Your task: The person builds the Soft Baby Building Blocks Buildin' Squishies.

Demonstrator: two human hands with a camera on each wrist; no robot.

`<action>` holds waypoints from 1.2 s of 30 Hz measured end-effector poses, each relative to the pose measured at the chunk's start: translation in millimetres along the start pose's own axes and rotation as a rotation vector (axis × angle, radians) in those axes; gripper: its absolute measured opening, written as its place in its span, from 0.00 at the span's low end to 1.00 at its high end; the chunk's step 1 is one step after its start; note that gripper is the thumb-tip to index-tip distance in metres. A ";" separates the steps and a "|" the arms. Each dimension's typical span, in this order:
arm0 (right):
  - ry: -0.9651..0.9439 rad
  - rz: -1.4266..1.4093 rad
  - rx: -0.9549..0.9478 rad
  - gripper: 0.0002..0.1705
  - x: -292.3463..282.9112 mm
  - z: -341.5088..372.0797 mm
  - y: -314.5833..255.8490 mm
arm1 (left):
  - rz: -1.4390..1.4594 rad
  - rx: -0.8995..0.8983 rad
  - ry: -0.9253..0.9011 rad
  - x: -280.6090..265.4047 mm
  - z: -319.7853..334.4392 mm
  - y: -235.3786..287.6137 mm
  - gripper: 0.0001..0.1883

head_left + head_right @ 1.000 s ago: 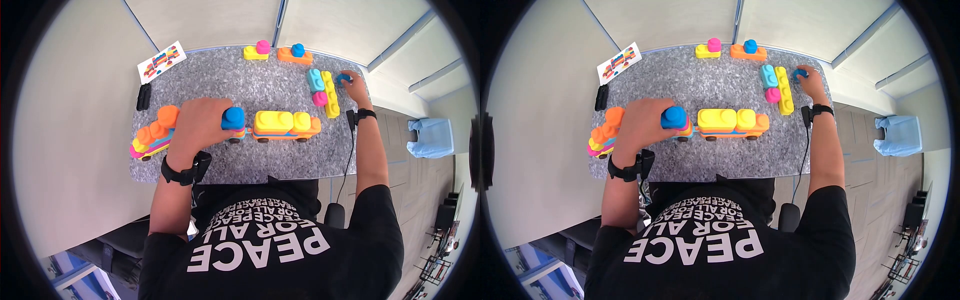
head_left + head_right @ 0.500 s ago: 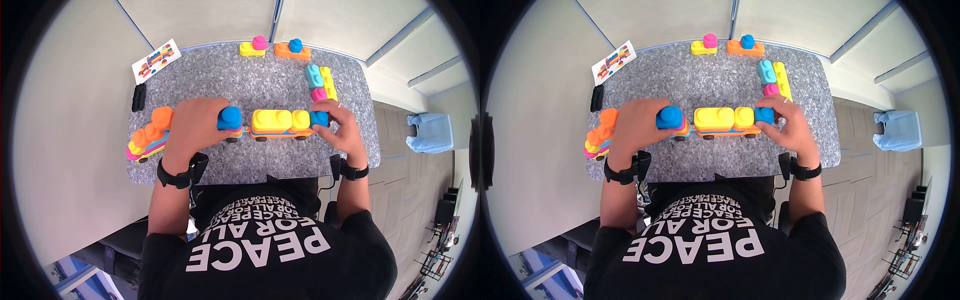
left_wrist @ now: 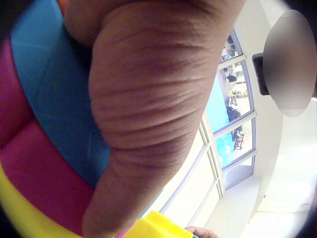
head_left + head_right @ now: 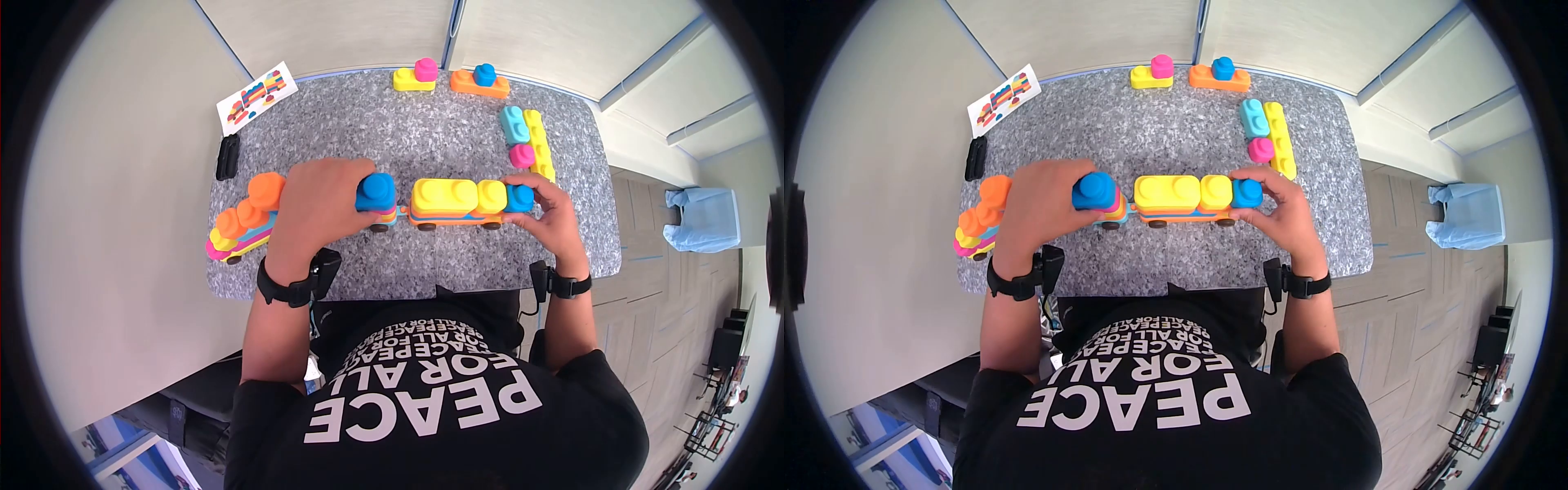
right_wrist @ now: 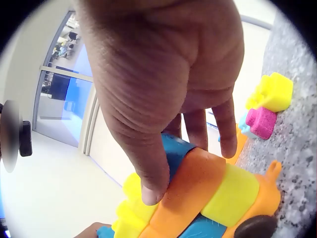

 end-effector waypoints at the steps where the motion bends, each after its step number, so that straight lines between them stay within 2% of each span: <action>1: -0.007 -0.010 0.014 0.35 1.4 0.5 1.3 | -0.001 0.000 -0.002 0.8 -0.1 -0.7 0.27; 9: -0.032 -0.245 0.167 0.36 19.0 4.2 6.0 | -0.014 -0.013 0.003 -0.6 0.8 -2.0 0.27; 15: 0.004 -0.157 0.096 0.34 23.3 3.3 18.4 | -0.020 -0.012 0.006 0.2 1.0 -3.0 0.26; 20: -0.009 -0.161 0.139 0.34 23.1 2.8 19.6 | -0.022 -0.022 -0.004 0.0 0.9 -2.5 0.26; 24: -0.019 -0.128 0.117 0.36 23.1 3.4 22.2 | -0.017 0.015 0.037 -1.8 2.0 -1.7 0.21; 26: -0.049 -0.236 0.006 0.36 16.9 -1.4 3.9 | -0.013 0.020 0.029 -1.7 1.2 -3.4 0.21; 29: -0.001 -0.486 -0.041 0.41 -16.6 -9.9 8.4 | -0.015 0.019 0.031 -1.4 1.1 -4.1 0.21; 32: 0.383 -0.059 0.193 0.47 -66.5 -15.9 52.7 | 0.001 0.032 0.055 -1.5 2.2 -4.3 0.21; 35: 0.396 0.535 0.218 0.50 -74.4 -18.6 75.0 | -0.002 0.004 0.012 -1.5 1.0 -4.6 0.25; 36: 0.390 0.569 0.262 0.49 -72.6 -18.0 82.6 | -0.002 0.004 0.012 -1.6 0.9 -4.7 0.25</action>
Point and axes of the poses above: each hand's wrist, its own z-axis away from the middle knuckle, its own x-axis out of the palm, y = z × x, the point moved 5 cm from there along -z, towards the middle knuckle, and after that the axes turned 1 degree about -z, right-handed, at the moved point
